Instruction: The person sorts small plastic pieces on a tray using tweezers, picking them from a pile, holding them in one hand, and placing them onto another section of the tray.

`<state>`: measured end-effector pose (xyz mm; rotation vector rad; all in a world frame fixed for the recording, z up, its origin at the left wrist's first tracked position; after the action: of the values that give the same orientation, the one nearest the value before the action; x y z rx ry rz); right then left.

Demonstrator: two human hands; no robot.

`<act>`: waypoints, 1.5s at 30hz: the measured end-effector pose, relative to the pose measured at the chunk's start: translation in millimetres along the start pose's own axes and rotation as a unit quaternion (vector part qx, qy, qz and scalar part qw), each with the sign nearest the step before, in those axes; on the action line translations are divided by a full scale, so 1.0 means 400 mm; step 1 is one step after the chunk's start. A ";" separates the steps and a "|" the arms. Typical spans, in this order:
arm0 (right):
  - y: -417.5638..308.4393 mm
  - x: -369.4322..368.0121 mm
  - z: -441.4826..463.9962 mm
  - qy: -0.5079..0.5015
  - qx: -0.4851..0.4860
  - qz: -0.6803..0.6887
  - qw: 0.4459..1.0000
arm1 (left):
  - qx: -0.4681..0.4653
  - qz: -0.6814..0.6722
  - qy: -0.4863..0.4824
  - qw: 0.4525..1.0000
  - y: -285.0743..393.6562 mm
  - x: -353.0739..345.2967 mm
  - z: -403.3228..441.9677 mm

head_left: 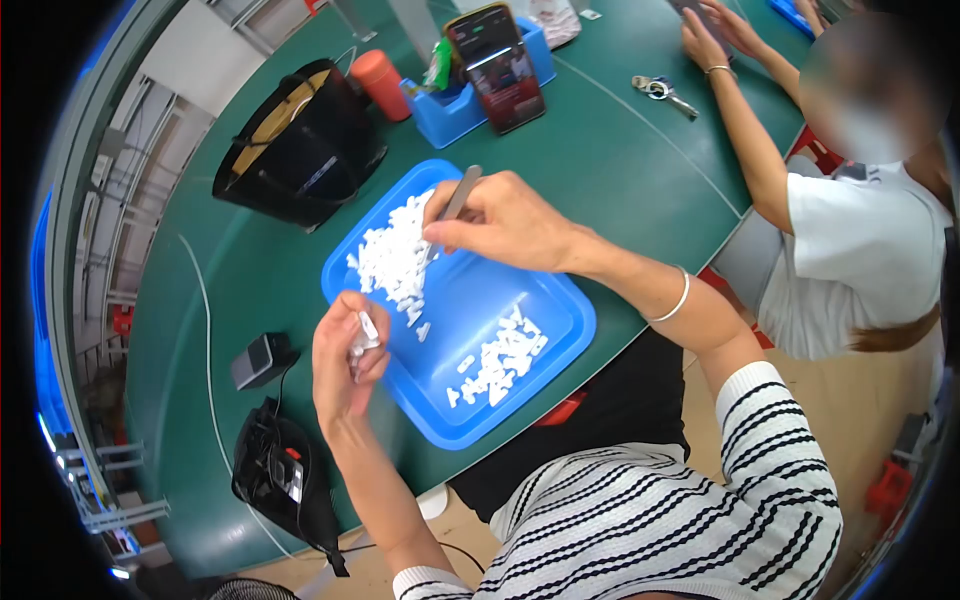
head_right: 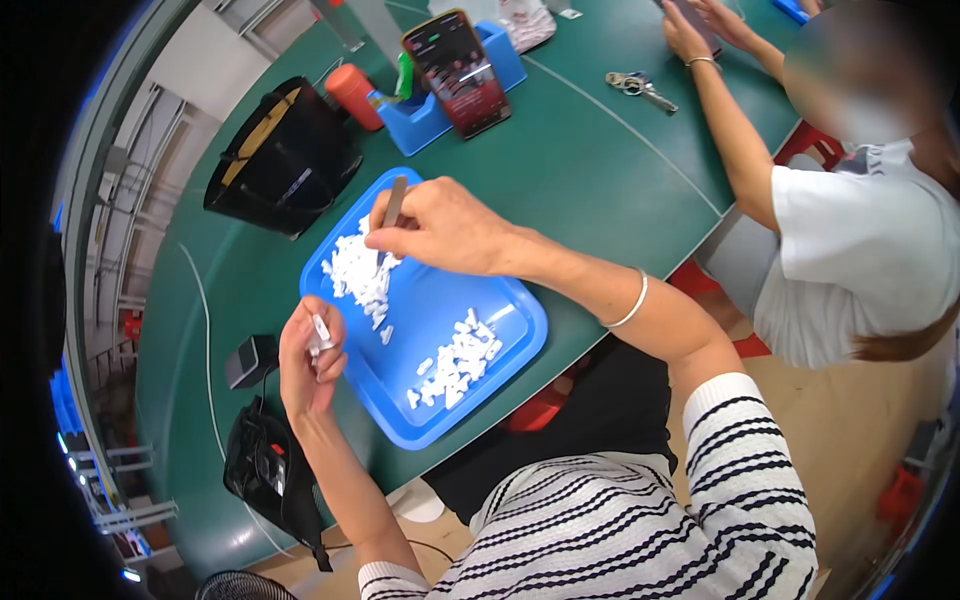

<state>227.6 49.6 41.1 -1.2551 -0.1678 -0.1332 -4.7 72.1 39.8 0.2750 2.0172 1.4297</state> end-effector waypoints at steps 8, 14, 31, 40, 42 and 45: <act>0.011 -0.014 -0.005 -0.024 0.001 -0.032 0.999 | -0.066 0.447 0.065 0.890 -0.030 -0.019 0.002; 0.003 -0.021 -0.009 -0.009 0.002 0.148 0.989 | -0.052 0.333 0.132 0.932 -0.034 -0.039 0.009; 0.005 -0.044 -0.016 -0.044 0.014 0.213 0.976 | 0.008 -0.042 0.057 0.997 -0.066 -0.027 0.023; 0.012 -0.050 -0.018 -0.042 0.025 0.228 0.972 | -0.001 -0.049 0.063 0.997 -0.064 -0.026 0.025; 0.009 -0.048 -0.019 -0.040 0.029 0.201 0.978 | 0.008 -0.026 0.076 0.997 -0.067 -0.024 0.026; 0.007 -0.043 -0.020 -0.025 0.008 0.209 0.977 | 0.003 0.006 0.079 0.997 -0.067 -0.026 0.027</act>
<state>211.8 43.2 32.7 -1.2532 0.0548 0.2634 15.0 64.6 17.4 0.1811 2.1483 1.4938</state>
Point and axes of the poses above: each hand's wrist, its own z-axis towards the middle knuckle, its own x-axis out of the back of the hand, y = z × x, the point moved 3 cm from there along z, towards the middle knuckle, and after that the axes turned 1 degree about -x, right-handed, at the moved point
